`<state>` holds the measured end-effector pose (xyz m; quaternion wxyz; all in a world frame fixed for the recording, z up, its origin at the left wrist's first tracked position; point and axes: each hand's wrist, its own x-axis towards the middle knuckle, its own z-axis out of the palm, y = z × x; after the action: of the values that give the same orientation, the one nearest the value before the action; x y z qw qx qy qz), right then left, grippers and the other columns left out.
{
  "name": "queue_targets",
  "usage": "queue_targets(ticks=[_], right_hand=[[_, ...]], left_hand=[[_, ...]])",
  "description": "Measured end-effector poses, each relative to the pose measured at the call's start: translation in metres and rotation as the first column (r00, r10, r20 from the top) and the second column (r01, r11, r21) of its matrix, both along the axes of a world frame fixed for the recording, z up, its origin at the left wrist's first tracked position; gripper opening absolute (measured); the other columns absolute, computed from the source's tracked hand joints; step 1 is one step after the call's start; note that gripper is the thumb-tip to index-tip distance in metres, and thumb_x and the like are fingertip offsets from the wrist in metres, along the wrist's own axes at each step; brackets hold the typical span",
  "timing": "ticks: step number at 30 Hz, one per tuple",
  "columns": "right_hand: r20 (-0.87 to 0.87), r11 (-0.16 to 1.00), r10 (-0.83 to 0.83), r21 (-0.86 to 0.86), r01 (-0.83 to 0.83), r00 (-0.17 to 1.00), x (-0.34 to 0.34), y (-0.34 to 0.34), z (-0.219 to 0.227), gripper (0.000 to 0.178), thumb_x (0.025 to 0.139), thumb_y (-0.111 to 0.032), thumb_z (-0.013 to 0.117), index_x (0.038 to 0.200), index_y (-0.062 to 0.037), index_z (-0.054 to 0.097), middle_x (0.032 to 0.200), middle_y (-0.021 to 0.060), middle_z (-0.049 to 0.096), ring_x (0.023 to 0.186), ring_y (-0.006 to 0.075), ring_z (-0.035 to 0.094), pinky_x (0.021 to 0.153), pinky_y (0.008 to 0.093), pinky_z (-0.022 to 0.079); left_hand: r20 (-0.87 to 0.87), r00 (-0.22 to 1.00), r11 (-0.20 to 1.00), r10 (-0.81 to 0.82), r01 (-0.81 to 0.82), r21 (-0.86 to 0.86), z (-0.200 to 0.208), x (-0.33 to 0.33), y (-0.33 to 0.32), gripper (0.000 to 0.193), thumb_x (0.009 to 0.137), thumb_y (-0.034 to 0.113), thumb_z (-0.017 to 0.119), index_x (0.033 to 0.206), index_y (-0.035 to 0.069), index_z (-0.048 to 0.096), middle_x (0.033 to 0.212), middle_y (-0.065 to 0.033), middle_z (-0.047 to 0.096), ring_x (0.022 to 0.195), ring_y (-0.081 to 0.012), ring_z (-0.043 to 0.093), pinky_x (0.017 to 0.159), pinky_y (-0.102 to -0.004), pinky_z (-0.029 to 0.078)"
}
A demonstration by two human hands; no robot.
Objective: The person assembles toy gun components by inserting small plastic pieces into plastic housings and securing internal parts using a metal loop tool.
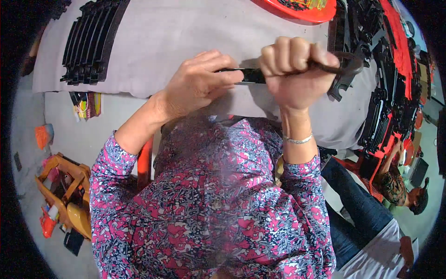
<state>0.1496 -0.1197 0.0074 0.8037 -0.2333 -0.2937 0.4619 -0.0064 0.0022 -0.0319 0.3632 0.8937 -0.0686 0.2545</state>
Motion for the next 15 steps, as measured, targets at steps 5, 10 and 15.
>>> queue_targets(ticks=[5, 10, 15], right_hand=[[-0.061, 0.998, -0.021, 0.056, 0.024, 0.998, 0.017, -0.024, 0.013, 0.056, 0.095, -0.056, 0.038, 0.06, -0.0147, 0.029, 0.054, -0.0033, 0.024, 0.048, 0.0124, 0.017, 0.046, 0.0307, 0.015], [-0.085, 0.995, -0.097, 0.03, 0.1, 0.992, 0.029, -0.036, 0.012, 0.053, 0.096, -0.05, 0.04, 0.059, -0.0147, 0.027, 0.054, -0.0029, 0.022, 0.05, 0.0123, 0.016, 0.047, 0.0309, 0.015], [-0.09, 0.995, -0.092, 0.025, 0.095, 0.992, 0.029, -0.032, 0.011, 0.05, 0.094, -0.046, 0.042, 0.058, -0.015, 0.026, 0.054, -0.003, 0.022, 0.05, 0.0121, 0.017, 0.047, 0.0309, 0.015]], left_hand=[[-0.03, 0.999, 0.998, 0.019, -0.017, 0.063, 0.003, -0.003, 0.002, 0.016, 0.077, 0.007, 0.072, 0.092, 0.005, 0.068, 0.096, -0.0103, 0.065, 0.084, -0.0287, 0.062, 0.073, -0.0383, 0.05], [-0.026, 0.996, 0.992, 0.084, -0.081, 0.099, 0.003, -0.006, 0.0, 0.018, 0.072, 0.005, 0.074, 0.088, 0.003, 0.068, 0.096, -0.0096, 0.066, 0.083, -0.0278, 0.063, 0.072, -0.0382, 0.051], [0.017, 0.994, 0.993, 0.108, -0.109, 0.045, 0.013, -0.004, -0.003, 0.017, 0.071, 0.008, 0.074, 0.087, 0.005, 0.067, 0.092, -0.0075, 0.064, 0.081, -0.0262, 0.063, 0.072, -0.0376, 0.05]])
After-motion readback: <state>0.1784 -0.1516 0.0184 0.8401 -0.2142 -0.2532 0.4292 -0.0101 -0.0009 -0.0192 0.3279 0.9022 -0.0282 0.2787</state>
